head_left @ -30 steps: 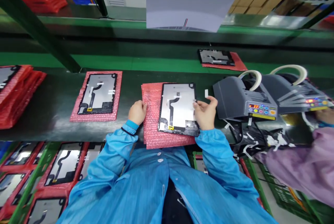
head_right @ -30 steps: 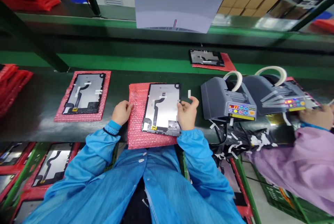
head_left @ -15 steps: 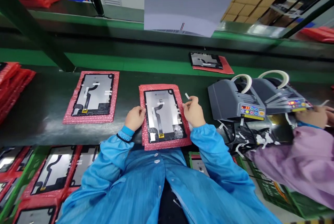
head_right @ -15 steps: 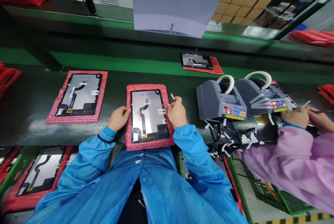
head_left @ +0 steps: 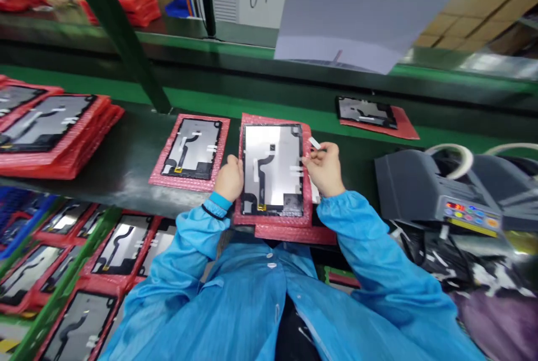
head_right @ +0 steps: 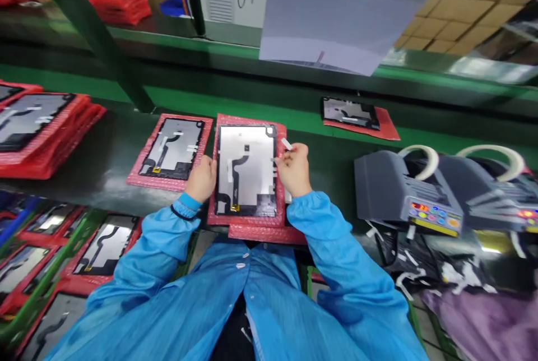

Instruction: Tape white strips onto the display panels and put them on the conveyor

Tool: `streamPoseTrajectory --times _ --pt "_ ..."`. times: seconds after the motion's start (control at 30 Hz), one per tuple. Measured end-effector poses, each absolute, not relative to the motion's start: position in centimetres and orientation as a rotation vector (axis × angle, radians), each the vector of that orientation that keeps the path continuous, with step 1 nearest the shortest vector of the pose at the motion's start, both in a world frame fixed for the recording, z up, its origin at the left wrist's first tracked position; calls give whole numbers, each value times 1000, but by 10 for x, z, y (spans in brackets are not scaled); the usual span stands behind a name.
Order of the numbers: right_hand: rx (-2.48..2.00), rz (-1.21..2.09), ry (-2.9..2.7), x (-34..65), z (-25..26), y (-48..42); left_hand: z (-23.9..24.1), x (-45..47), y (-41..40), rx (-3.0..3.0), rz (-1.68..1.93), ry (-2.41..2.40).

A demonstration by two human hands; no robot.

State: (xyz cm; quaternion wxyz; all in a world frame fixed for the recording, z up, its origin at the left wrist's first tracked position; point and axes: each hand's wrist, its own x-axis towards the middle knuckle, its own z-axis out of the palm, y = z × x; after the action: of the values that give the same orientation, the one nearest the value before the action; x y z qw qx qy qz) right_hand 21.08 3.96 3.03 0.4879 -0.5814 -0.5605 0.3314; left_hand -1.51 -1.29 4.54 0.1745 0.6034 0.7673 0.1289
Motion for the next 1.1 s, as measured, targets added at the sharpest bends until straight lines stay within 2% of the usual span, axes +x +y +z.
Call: streamPoseTrajectory --times 0.23,0.43,0.6,0.7,0.8,0.9,1.0,1.1 --pt "-1399 1069 -1527 36 39 107 64 -176 39 1547 302 2611" --pt "-1624 1181 -1611 -12 27 115 41 -208 59 1513 -46 2579" --pt "-1313 1328 -1700 70 37 96 40 -209 58 1517 -117 2604" --pt "-1277 1275 -1489 159 43 70 48 -186 56 1751 20 2657" --pt "-1428 1084 -1238 246 36 44 51 -130 45 2184 276 2369" --pt "-1547 936 -1106 303 18 20 42 -66 33 2404 385 1927" --pt "-1541 921 -1110 324 4 9 30 -19 31 2451 392 1644" --pt "-1522 800 -1074 324 2 34 22 8 40 2415 492 1566"
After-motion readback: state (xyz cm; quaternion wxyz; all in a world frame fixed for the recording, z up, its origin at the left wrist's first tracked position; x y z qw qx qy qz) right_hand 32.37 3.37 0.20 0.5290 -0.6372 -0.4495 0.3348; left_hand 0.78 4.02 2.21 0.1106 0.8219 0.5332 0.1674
